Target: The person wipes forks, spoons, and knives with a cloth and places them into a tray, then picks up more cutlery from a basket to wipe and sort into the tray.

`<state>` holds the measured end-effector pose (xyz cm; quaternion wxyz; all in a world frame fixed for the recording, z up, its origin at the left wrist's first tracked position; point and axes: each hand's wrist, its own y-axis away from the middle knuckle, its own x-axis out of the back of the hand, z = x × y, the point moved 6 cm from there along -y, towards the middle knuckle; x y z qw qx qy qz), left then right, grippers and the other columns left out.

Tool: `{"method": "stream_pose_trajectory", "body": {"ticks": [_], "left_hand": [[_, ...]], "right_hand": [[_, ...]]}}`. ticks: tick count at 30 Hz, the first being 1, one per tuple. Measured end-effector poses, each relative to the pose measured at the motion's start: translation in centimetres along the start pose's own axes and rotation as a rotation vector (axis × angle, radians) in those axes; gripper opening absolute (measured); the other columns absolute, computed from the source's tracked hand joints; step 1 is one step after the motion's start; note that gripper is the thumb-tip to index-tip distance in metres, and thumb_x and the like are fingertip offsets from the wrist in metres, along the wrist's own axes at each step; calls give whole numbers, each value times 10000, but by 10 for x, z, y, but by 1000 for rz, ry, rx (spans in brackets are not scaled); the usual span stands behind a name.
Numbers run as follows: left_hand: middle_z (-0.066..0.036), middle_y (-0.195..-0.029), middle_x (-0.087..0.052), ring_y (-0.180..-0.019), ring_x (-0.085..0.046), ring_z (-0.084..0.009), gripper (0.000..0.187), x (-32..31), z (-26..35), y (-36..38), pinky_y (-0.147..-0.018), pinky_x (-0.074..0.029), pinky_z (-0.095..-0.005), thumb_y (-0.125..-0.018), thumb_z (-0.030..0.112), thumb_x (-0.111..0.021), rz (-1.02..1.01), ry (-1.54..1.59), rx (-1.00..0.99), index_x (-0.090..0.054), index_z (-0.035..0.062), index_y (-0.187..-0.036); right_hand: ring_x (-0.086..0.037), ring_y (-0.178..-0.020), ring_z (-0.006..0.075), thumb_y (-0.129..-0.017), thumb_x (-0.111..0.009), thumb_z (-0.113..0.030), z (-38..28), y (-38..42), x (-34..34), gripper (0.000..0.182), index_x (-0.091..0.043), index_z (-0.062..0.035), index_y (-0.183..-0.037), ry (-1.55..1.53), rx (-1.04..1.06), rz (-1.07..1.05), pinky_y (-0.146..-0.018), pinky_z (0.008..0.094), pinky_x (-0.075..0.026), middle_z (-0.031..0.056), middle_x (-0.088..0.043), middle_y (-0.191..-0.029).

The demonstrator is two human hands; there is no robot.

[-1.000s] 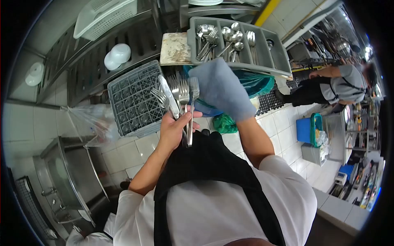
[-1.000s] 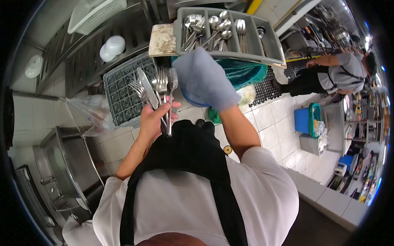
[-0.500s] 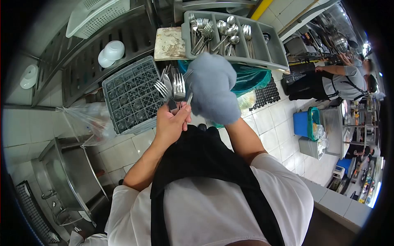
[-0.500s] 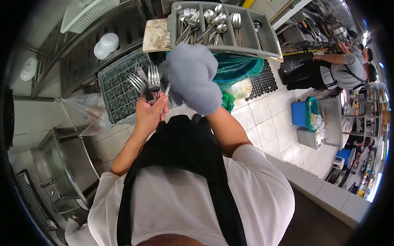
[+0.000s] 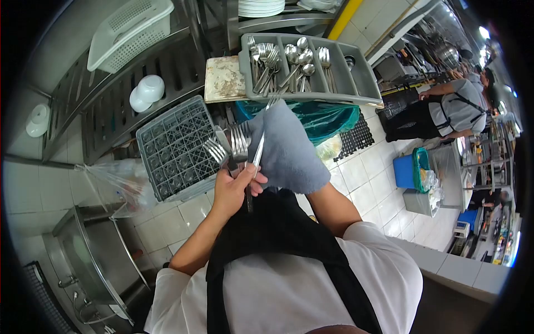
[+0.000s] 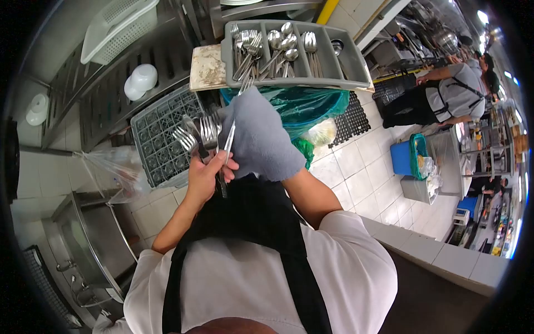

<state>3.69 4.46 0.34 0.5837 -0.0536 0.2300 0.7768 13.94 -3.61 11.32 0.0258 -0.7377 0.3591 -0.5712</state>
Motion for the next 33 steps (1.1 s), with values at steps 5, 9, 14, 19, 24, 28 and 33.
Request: {"method": "stream_pose_trajectory", "body": {"ticks": [5, 9, 14, 19, 24, 28, 33], "left_hand": [[-110, -718, -644, -512, -561, -121, 206, 6, -8, -5, -450, -449, -240, -936, 206, -588, -10, 3, -41, -567, 3, -914], [-78, -676, -617, -507, -550, -115, 199, 10, -15, -1, -443, -442, -240, -938, 214, -595, 37, 19, 38, -577, 17, -909], [-131, -876, -640, -680, -620, -168, 312, 6, -12, 6, -604, -517, -282, -942, 164, -543, -75, 162, 65, -562, -36, -1181], [-165, -954, -670, -730, -661, -206, 362, 4, -9, 14, -647, -543, -305, -925, 164, -542, -76, 140, 11, -525, -42, -1221], [-185, -938, -686, -626, -648, -170, 216, 16, 2, 7, -558, -536, -277, -928, 160, -576, 106, 9, -47, -560, -36, -1019], [-144, -778, -684, -490, -568, -116, 190, 13, -2, 3, -435, -459, -238, -912, 177, -617, 139, 15, -39, -560, -4, -907], [-86, -656, -621, -438, -507, -97, 191, -2, -4, 9, -390, -383, -222, -915, 200, -620, 83, 39, -5, -565, 34, -840]], "right_hand": [[-573, -646, 297, -624, -706, -316, 18, 8, -25, 206, -598, -157, -550, 166, -446, -342, -654, 399, -421, 70, -540, -565], [-571, -587, 271, -613, -702, -322, -11, 38, -59, 178, -604, -189, -547, 161, -19, -451, -644, 395, -411, 48, -526, -520], [-551, -662, 279, -519, -729, -353, 0, 0, -5, 249, -583, -157, -568, 83, 185, -85, -656, 356, -412, 68, -548, -647], [-538, -703, 297, -525, -733, -273, 5, -29, 1, 295, -578, -86, -693, 447, 227, -316, -686, 370, -441, 105, -570, -751], [-537, -790, 343, -594, -725, -242, -4, -4, -14, 362, -595, -68, -883, 74, 97, -85, -727, 408, -436, 128, -570, -813], [-528, -881, 375, -579, -747, -261, -15, 12, -25, 498, -606, -61, -1013, -128, 23, -101, -760, 433, -428, 150, -571, -884], [-609, -805, 316, -450, -794, -320, -23, -6, -4, 448, -667, -84, -809, -5, 129, 7, -710, 405, -477, 127, -623, -798]]}}
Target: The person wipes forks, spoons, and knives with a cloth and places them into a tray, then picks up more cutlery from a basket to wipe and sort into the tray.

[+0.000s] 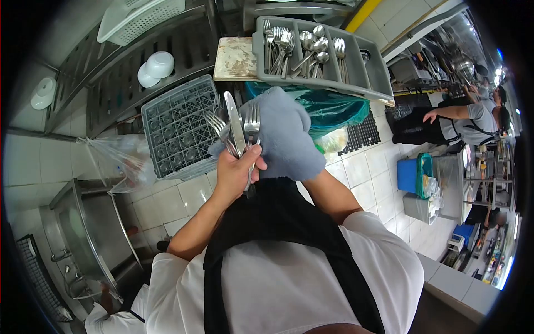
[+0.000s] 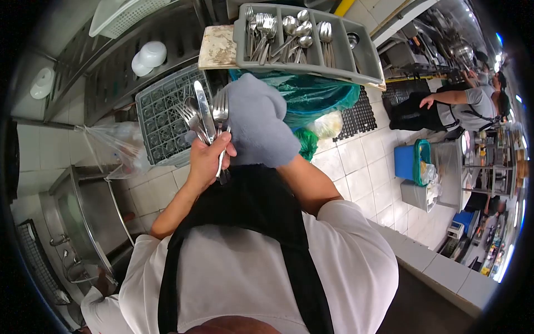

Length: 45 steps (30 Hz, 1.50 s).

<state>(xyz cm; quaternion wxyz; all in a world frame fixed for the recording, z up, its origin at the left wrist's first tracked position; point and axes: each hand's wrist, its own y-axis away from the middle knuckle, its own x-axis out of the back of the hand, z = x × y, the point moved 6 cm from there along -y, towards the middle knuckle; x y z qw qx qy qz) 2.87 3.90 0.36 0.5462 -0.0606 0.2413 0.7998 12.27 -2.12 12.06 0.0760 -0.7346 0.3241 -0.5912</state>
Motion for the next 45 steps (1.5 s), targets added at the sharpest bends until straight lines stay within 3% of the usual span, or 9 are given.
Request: {"method": "stream_pose_trajectory", "body": {"ticks": [2, 16, 19, 24, 27, 32, 35, 37, 45], "left_hand": [[-60, -625, -590, -434, -495, -90, 181, -2, -1, 2, -391, -378, -217, -917, 197, -612, -2, -19, 8, -566, 37, -845], [-41, -600, -578, -423, -485, -76, 203, 9, -2, 3, -387, -364, -214, -920, 213, -602, 0, -117, -23, -572, 21, -863], [-84, -688, -637, -474, -538, -102, 189, 2, -2, 6, -421, -408, -227, -937, 194, -571, -60, -91, -12, -565, 10, -891], [-125, -747, -663, -512, -557, -108, 189, -5, 1, 9, -453, -433, -233, -948, 175, -551, -242, -72, -143, -562, -11, -917], [-118, -732, -656, -496, -536, -102, 185, -6, 3, 2, -448, -423, -231, -949, 165, -552, -149, -48, -141, -575, -4, -878], [-99, -741, -646, -506, -532, -98, 180, 7, -16, -1, -451, -420, -236, -950, 181, -565, -41, 4, -4, -576, 3, -928], [-99, -801, -650, -580, -590, -137, 249, 9, -18, 0, -529, -485, -258, -946, 205, -564, -30, 88, 85, -587, -11, -1067], [-107, -857, -659, -654, -636, -174, 320, 8, -16, 5, -605, -527, -283, -932, 202, -566, -63, 134, 104, -569, -15, -1167], [-136, -898, -662, -644, -622, -162, 197, 20, 2, -6, -550, -485, -269, -947, 159, -548, 64, 73, -67, -559, -12, -1046]], "right_hand": [[-650, -763, 276, -443, -786, -300, 19, -3, -19, 360, -694, -117, -739, 407, -270, -560, -634, 387, -502, 89, -635, -739], [-654, -756, 284, -547, -768, -295, 22, 10, -29, 309, -709, -99, -779, 478, -487, -790, -663, 348, -510, 87, -651, -758], [-607, -757, 317, -534, -776, -358, -8, 21, 15, 425, -684, -82, -844, -129, -83, 101, -703, 365, -479, 122, -637, -807], [-611, -729, 332, -629, -744, -396, 8, 9, 26, 407, -625, -81, -857, 43, -228, -236, -689, 367, -498, 138, -615, -836], [-605, -636, 292, -780, -660, -376, 33, 22, 28, 367, -587, -18, -809, 442, -907, 307, -624, 357, -520, 137, -613, -750], [-563, -576, 328, -693, -691, -317, 8, 65, -53, 272, -556, -91, -624, -237, -132, -418, -572, 389, -444, 172, -533, -633], [-520, -584, 330, -453, -760, -428, 23, 27, -1, 374, -528, -148, -537, -101, -61, 77, -610, 382, -395, 73, -503, -565], [-538, -570, 289, -467, -719, -451, 19, -4, -1, 336, -554, -164, -517, 200, 28, -542, -618, 342, -388, 75, -515, -566], [-588, -693, 310, -549, -734, -203, 22, 7, -10, 212, -586, -86, -646, 120, -68, -50, -646, 375, -441, 102, -564, -678]]}}
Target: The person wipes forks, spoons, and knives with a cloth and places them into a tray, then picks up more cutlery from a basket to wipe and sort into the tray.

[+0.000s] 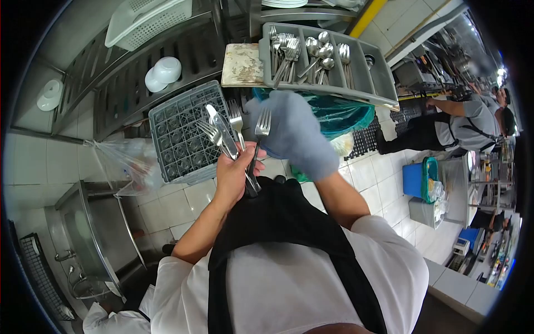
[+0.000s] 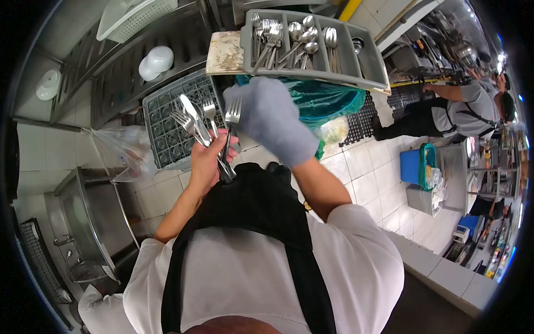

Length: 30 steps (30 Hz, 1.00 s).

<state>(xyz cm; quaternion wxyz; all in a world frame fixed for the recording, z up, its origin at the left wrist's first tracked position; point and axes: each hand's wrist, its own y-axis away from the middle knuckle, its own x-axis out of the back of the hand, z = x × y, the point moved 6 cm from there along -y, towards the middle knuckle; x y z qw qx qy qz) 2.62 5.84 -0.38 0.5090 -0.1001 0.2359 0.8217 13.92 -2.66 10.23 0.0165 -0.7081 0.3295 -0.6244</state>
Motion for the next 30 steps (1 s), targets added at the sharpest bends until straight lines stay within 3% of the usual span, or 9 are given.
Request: {"method": "stream_pose_trajectory", "body": {"ticks": [2, 3, 5, 7, 10, 12, 23, 24, 30], "left_hand": [[-121, -869, -652, -640, -617, -159, 180, 4, -4, -2, -540, -481, -263, -940, 149, -562, 48, 7, 42, -558, -5, -1035], [-106, -840, -642, -636, -612, -156, 165, 6, -7, -6, -531, -477, -257, -933, 139, -575, 82, 9, 78, -558, 1, -1023], [-71, -772, -606, -618, -596, -151, 110, 10, -15, -7, -509, -471, -264, -907, 119, -620, 111, 66, 155, -574, 34, -959], [-74, -767, -601, -590, -573, -150, 111, 8, -22, -8, -496, -456, -263, -914, 129, -605, 8, 261, 278, -586, 26, -951], [-41, -740, -544, -532, -455, -127, 222, 0, -38, -4, -464, -370, -249, -952, 225, -536, -266, 397, 445, -584, 12, -989], [-26, -733, -530, -538, -440, -102, 216, -10, -34, 0, -459, -334, -218, -951, 230, -535, -399, 462, 429, -583, 25, -997], [-41, -668, -579, -422, -470, -71, 181, -11, 21, -16, -382, -355, -218, -948, 172, -553, -94, -171, -68, -581, -6, -930], [-35, -648, -569, -419, -466, -69, 183, -14, 22, -13, -383, -355, -218, -948, 172, -551, -114, -229, -68, -585, -7, -930], [-7, -583, -526, -411, -439, -59, 212, -12, 22, -3, -386, -350, -218, -945, 192, -555, -99, -293, -83, -613, -7, -902]], "right_hand": [[-601, -723, 316, -570, -737, -142, 14, 15, -31, 194, -594, -67, -678, -220, -263, 223, -653, 384, -455, 109, -576, -707], [-598, -733, 323, -560, -737, -132, -22, 11, -4, 192, -620, -78, -701, 31, 44, 276, -633, 398, -453, 131, -572, -702], [-541, -815, 373, -525, -726, -160, -19, 13, -24, 344, -595, -41, -820, -228, -163, -326, -723, 415, -455, 167, -558, -845], [-557, -854, 365, -510, -725, -171, -23, 4, 2, 377, -609, -44, -845, -143, -166, -336, -748, 406, -466, 173, -568, -863], [-569, -837, 319, -588, -712, -138, -11, 6, 11, 250, -600, -49, -793, -225, -120, -28, -732, 374, -477, 157, -564, -847], [-570, -657, 302, -596, -695, -191, -3, 2, 1, 99, -617, -139, -567, -221, 55, 116, -611, 352, -434, 59, -559, -640], [-537, -561, 258, -604, -705, -220, -31, -10, 31, 106, -653, -168, -680, 169, -129, -21, -538, 331, -394, 49, -592, -638], [-530, -560, 221, -626, -682, -211, 6, 8, -52, 69, -646, -165, -662, -239, -216, -155, -569, 312, -387, 22, -582, -614], [-531, -691, 234, -664, -703, -229, 22, 11, -23, 160, -627, -121, -752, -146, -41, -105, -674, 332, -408, 63, -573, -744]]}}
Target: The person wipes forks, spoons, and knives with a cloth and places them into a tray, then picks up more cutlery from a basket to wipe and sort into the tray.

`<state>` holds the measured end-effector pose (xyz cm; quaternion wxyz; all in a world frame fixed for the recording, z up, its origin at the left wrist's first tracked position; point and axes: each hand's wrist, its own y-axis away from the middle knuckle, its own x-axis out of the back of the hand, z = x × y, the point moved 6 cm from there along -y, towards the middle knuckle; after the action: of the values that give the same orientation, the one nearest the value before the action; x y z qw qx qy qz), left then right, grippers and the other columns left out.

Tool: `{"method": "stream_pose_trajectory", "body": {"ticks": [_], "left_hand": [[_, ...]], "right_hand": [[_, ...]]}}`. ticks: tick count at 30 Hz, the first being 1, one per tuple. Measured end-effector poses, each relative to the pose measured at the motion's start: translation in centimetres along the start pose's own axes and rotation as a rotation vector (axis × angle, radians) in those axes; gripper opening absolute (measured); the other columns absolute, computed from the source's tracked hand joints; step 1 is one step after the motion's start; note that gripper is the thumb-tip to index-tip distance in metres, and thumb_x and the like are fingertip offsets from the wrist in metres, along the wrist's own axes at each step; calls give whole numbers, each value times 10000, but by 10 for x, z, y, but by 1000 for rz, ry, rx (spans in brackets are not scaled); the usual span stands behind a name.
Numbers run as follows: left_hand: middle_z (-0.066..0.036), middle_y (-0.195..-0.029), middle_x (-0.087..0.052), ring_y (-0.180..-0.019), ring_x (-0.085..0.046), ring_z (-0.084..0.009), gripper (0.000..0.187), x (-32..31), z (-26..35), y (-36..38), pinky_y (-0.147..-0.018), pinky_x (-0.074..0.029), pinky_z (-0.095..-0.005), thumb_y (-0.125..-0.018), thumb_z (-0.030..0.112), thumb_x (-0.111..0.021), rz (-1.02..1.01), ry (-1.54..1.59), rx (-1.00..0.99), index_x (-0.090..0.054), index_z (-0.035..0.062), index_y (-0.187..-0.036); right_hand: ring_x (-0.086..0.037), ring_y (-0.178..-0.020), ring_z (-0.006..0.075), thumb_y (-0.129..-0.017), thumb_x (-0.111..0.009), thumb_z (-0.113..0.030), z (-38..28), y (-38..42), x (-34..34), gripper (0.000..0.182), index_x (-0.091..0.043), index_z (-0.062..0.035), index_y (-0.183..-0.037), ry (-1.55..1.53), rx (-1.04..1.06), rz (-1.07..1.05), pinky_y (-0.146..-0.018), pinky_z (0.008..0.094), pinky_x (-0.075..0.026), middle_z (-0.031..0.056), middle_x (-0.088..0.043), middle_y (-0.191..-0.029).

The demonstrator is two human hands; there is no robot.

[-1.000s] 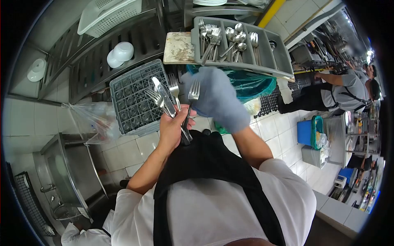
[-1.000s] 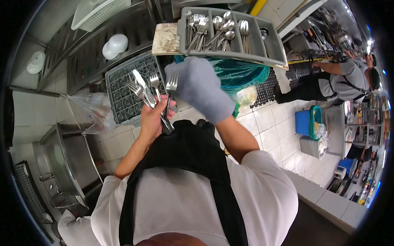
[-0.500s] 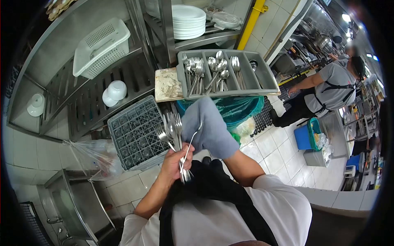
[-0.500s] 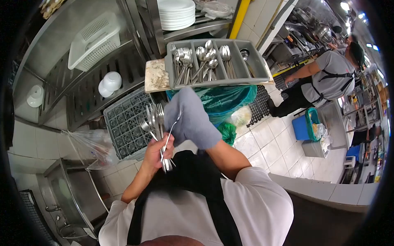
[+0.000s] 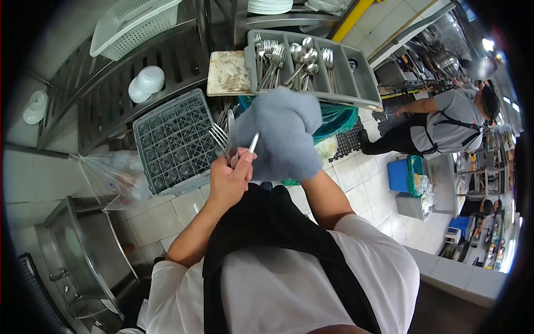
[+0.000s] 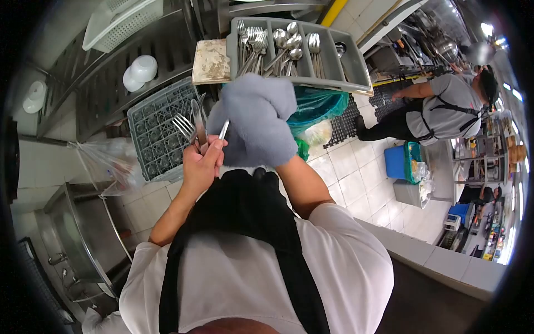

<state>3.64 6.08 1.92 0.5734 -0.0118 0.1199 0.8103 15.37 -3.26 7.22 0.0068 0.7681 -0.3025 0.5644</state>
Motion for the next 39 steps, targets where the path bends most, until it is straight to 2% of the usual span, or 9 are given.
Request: {"method": "stream_pose_trajectory", "body": {"ticks": [6, 9, 13, 15, 21, 23, 30, 35, 39], "left_hand": [[5, -571, -515, -417, -431, -51, 232, 12, -4, 2, -386, -341, -221, -946, 206, -559, 10, -112, 29, -623, -11, -891], [-1, -581, -522, -424, -441, -54, 238, 13, -7, 2, -392, -348, -221, -949, 205, -553, 51, -30, -7, -615, -19, -894], [-40, -633, -584, -447, -481, -75, 263, 0, -6, -1, -424, -393, -227, -958, 226, -542, -14, -1, 25, -603, -24, -905], [-56, -653, -605, -455, -495, -83, 275, -6, -7, 2, -436, -409, -229, -961, 236, -538, -47, -5, 59, -600, -26, -907], [-70, -653, -611, -462, -516, -91, 281, -10, -16, 5, -425, -406, -221, -969, 239, -528, -123, 103, 38, -587, -25, -895], [-50, -625, -582, -456, -495, -83, 272, -9, -20, 0, -412, -386, -216, -969, 244, -535, -99, 88, 22, -583, -14, -895], [-79, -817, -621, -596, -560, -111, 394, -12, -44, 5, -531, -444, -229, -1011, 276, -410, -219, 431, 177, -520, -39, -1220], [-227, -1102, -644, -807, -681, -236, 376, -11, -31, 15, -667, -529, -303, -963, 169, -411, -154, 419, 163, -472, -64, -1251], [-253, -1076, -642, -750, -682, -242, 312, -6, -31, 14, -624, -538, -300, -947, 148, -497, -43, 449, 132, -471, -47, -1188]], "right_hand": [[-514, -916, 102, -828, -585, -176, 52, -3, -20, 207, -606, -78, -1009, 502, -263, 248, -788, 254, -421, 39, -589, -882], [-606, -842, 222, -694, -682, -230, 19, -17, 1, 225, -648, -129, -893, 605, -512, -355, -726, 308, -450, 79, -606, -768], [-608, -607, 297, -534, -764, -256, -40, -7, 16, 216, -632, -135, -655, 137, 26, 69, -616, 326, -449, 82, -606, -659], [-609, -618, 263, -550, -755, -256, -48, -9, 36, 199, -639, -126, -647, -157, -56, 60, -600, 314, -440, 63, -598, -656], [-578, -614, 276, -681, -666, -249, -31, -12, 55, 171, -617, -104, -604, 374, -445, -3, -555, 375, -410, 62, -598, -661], [-564, -616, 293, -614, -674, -285, -9, -5, 43, 176, -604, -132, -562, 484, -912, 316, -568, 371, -408, 86, -577, -632], [-555, -615, 303, -448, -695, -280, -33, -2, 41, 204, -576, -144, -545, 79, 187, -44, -592, 367, -406, 94, -546, -606], [-572, -641, 306, -516, -685, -242, -4, -24, 24, 152, -604, -134, -587, 467, 152, -184, -585, 367, -419, 98, -549, -621], [-601, -694, 313, -602, -684, -207, -3, -18, 3, 92, -632, -134, -620, 113, -82, -76, -586, 371, -440, 114, -543, -630]]}}
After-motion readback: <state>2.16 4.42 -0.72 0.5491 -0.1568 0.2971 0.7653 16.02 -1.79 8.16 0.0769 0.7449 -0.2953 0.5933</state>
